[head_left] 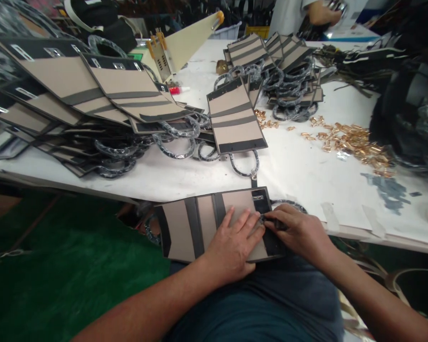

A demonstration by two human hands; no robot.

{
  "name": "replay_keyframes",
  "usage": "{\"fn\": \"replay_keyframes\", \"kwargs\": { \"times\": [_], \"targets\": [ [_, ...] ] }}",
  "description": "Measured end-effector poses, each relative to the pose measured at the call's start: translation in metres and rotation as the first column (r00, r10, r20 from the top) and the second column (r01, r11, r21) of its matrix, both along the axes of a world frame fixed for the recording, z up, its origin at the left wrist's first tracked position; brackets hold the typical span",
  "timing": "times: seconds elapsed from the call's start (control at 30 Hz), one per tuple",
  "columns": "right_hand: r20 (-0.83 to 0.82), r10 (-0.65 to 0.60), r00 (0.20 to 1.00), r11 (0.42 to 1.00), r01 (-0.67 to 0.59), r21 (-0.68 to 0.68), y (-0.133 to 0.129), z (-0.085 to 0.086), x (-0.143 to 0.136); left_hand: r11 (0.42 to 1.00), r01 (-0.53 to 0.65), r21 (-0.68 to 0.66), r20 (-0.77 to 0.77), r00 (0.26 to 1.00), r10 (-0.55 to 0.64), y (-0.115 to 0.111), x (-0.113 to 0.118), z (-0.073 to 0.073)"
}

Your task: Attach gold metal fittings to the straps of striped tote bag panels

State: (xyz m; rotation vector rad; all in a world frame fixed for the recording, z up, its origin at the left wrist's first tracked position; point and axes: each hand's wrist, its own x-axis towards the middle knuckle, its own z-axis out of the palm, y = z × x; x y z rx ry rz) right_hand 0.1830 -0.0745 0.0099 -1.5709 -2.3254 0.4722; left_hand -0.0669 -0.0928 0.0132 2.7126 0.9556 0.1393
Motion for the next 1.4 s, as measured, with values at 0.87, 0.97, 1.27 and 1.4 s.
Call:
{"fn": "replay_keyframes", "kwargs": {
  "times": [0.87,0.97,1.27,1.4],
  "targets": [
    [-0.368,-0.181,0.912,0.977,0.125,-0.171,-0.006,0.027,0.016,0.998,0.022,-0.061,-0.143,0.989,-0.03,0.01,0.002,0.026],
    [-0.483,-0.398,0.78,0.915,0.301,-0.269,-0.018,0.036,0.024,0.998,0.019,-0.059,-0.175,0.984,-0.029,0.014,0.005,0.026],
    [-0.922,-0.369,-0.115,0.899,0.207,-0.385,0.005,0.042,-0.007,0.999,0.015,-0.047,-0.201,0.979,-0.024,0.013,0.011,0.027],
    [-0.936,-0.244,-0.253,0.924,0.233,-0.303,0.033,0.044,-0.033,0.999,0.019,-0.044,-0.207,0.978,-0.028,0.011,0.011,0.028]
  ]
}}
